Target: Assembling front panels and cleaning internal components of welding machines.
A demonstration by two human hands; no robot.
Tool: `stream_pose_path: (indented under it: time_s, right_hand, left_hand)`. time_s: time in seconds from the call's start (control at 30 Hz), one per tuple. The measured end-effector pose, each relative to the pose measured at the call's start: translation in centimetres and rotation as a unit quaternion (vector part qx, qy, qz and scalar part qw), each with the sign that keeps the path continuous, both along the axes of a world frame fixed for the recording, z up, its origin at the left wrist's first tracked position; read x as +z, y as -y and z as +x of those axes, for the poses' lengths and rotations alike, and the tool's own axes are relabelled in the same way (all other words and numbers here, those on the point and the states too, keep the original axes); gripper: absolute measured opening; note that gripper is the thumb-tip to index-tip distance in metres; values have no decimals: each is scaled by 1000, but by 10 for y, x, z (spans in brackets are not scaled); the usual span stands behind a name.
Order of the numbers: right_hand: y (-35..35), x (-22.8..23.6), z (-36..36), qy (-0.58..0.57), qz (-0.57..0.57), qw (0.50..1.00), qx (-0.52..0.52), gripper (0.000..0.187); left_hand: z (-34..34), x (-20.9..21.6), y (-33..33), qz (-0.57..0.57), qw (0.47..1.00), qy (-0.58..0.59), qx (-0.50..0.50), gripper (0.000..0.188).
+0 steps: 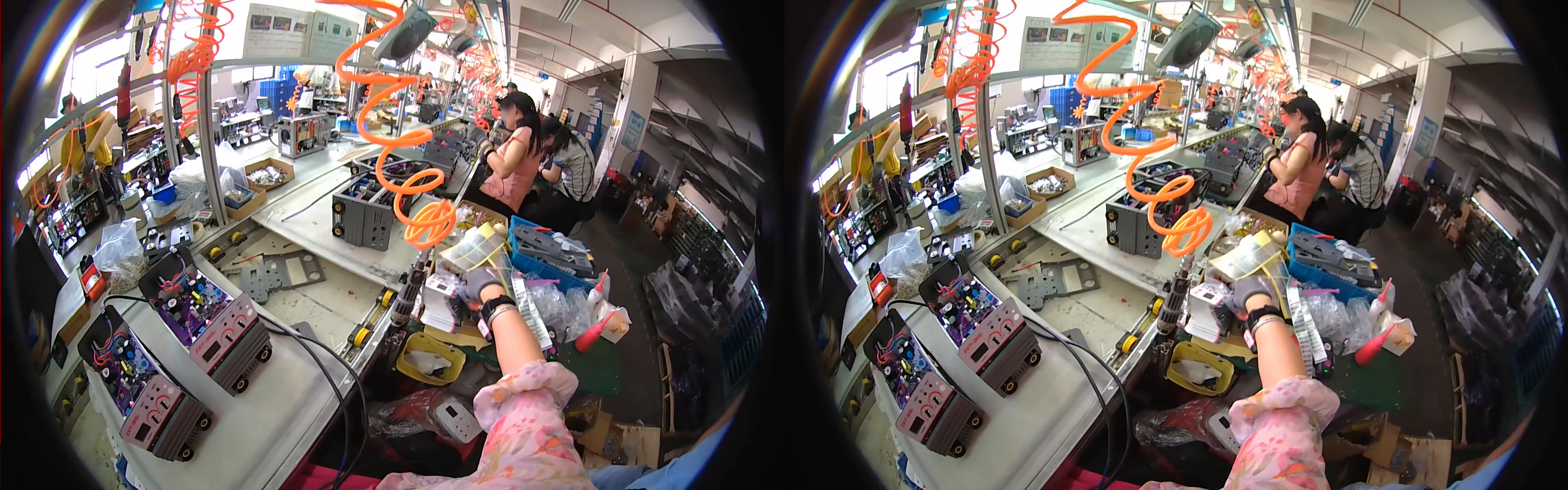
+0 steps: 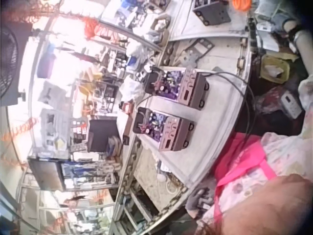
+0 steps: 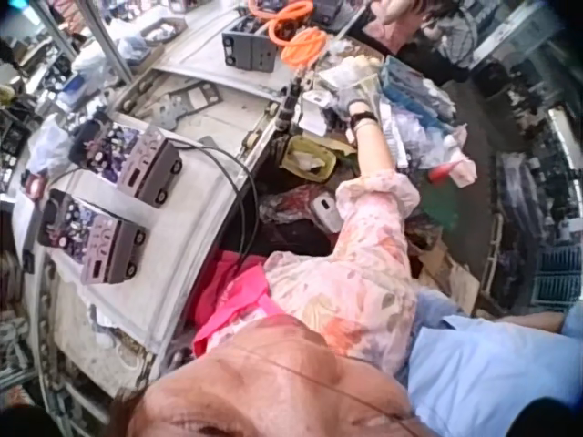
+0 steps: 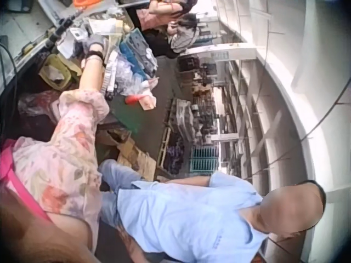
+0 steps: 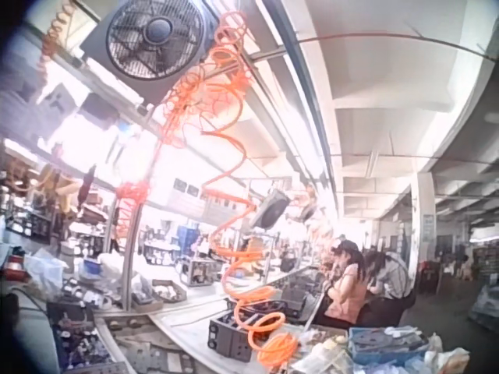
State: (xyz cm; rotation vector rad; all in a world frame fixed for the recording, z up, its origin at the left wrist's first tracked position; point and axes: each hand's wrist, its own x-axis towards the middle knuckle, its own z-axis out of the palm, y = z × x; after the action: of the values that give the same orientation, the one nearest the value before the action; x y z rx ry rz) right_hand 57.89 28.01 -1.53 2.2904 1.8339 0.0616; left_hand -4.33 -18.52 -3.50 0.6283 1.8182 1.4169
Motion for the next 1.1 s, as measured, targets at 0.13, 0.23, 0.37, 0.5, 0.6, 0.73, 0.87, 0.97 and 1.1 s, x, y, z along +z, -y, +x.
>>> stream_pose_path:
  time_s: [0.13,0.23,0.37,0.5,0.6,0.73,0.87,0.97,1.1]
  right_hand:
    - [-2,-12,12,-55,75,996,5,39]
    - [0,-12,15,-82,105,991,14,33]
    - [2,-9,17,-132,144,981,-16,32]
    - [6,-5,19,-198,262,944,27,29]
    - [12,0,19,-252,338,903,76,25]
    - [20,5,20,-242,420,868,105,22]
    - [34,15,13,-284,503,808,117,23]
    - [58,23,-7,-298,555,764,142,21]
    - [95,37,-61,-386,494,765,149,17]
  left_hand:
    - [9,9,8,16,999,4,-30,33]
    - [13,15,13,22,998,1,-51,33]
    - [16,24,24,28,997,-3,-74,34]
    - [15,36,35,43,994,-9,-101,35]
    - [12,47,33,58,989,-14,-135,35]
    - [3,61,-2,93,975,-11,-203,36]
    - [8,62,-59,90,979,111,-147,34]
    - [19,52,-104,139,925,287,-208,35]
    - [43,21,-149,115,836,457,-281,34]
